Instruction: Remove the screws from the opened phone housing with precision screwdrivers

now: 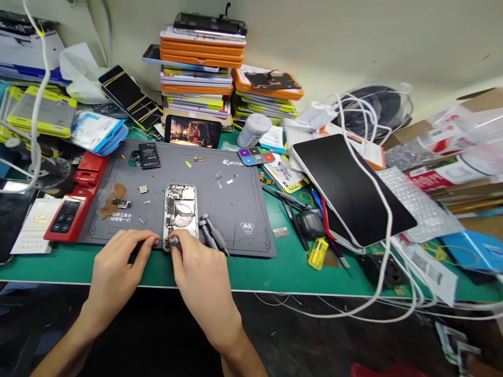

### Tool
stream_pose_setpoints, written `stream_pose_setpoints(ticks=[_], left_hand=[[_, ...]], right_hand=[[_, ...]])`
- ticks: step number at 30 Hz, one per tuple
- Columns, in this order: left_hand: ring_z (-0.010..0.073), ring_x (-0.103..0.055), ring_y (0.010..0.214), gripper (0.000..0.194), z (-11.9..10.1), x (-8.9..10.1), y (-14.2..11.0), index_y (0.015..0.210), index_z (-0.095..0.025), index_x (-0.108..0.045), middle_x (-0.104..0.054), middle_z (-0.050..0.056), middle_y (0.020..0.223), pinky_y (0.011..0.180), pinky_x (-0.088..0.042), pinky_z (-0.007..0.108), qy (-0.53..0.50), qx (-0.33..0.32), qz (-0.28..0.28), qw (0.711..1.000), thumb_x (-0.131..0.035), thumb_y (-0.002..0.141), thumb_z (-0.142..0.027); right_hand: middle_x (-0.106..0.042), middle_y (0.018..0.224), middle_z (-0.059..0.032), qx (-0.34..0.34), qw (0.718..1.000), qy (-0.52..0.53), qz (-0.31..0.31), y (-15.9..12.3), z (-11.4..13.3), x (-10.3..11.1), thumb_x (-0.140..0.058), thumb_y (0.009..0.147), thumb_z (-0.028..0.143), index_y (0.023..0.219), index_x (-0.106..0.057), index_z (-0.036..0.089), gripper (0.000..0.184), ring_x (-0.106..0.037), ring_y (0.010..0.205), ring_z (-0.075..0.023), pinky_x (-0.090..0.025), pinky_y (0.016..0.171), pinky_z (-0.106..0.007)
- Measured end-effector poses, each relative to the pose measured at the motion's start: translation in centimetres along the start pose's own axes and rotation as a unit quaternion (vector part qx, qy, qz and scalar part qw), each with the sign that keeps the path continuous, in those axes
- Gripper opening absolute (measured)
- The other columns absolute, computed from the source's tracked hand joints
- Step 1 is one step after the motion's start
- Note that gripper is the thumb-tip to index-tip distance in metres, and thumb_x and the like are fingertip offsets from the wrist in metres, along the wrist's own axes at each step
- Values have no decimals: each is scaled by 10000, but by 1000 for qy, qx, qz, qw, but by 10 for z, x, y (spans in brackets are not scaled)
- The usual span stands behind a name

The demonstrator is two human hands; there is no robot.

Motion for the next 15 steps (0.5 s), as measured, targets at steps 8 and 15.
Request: stream_pose_setpoints(ticks=[8, 15], left_hand=[[143, -637, 926, 62, -2, 1, 2, 1123, -204, -676, -746, -18, 1034, 879, -490, 291, -4, -8, 1, 1000, -669, 1089, -153], [141, -633, 928, 70, -2, 1, 3, 1126, -206, -676, -743, -23, 1028, 884, -489, 295, -1, -7, 2, 1000, -668, 1089, -147]], right_hand=[[-690, 717, 62, 18, 999, -25, 38, 4, 0, 3, -624, 1061, 151, 1055, -649, 226, 79, -689, 524, -190, -350, 493, -352], [-761, 811, 53, 9, 1000, -10, 5, 0, -1, 3, -669, 1055, 162, 1219, -667, 205, 170, -726, 568, -189, -458, 497, -355]])
Point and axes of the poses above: each hand's wrist, its own y-axis towards the middle knuckle, its own x-axis out of the back of the hand, z = x × y, the point moved 1 cm from there along y, towards the middle knuckle
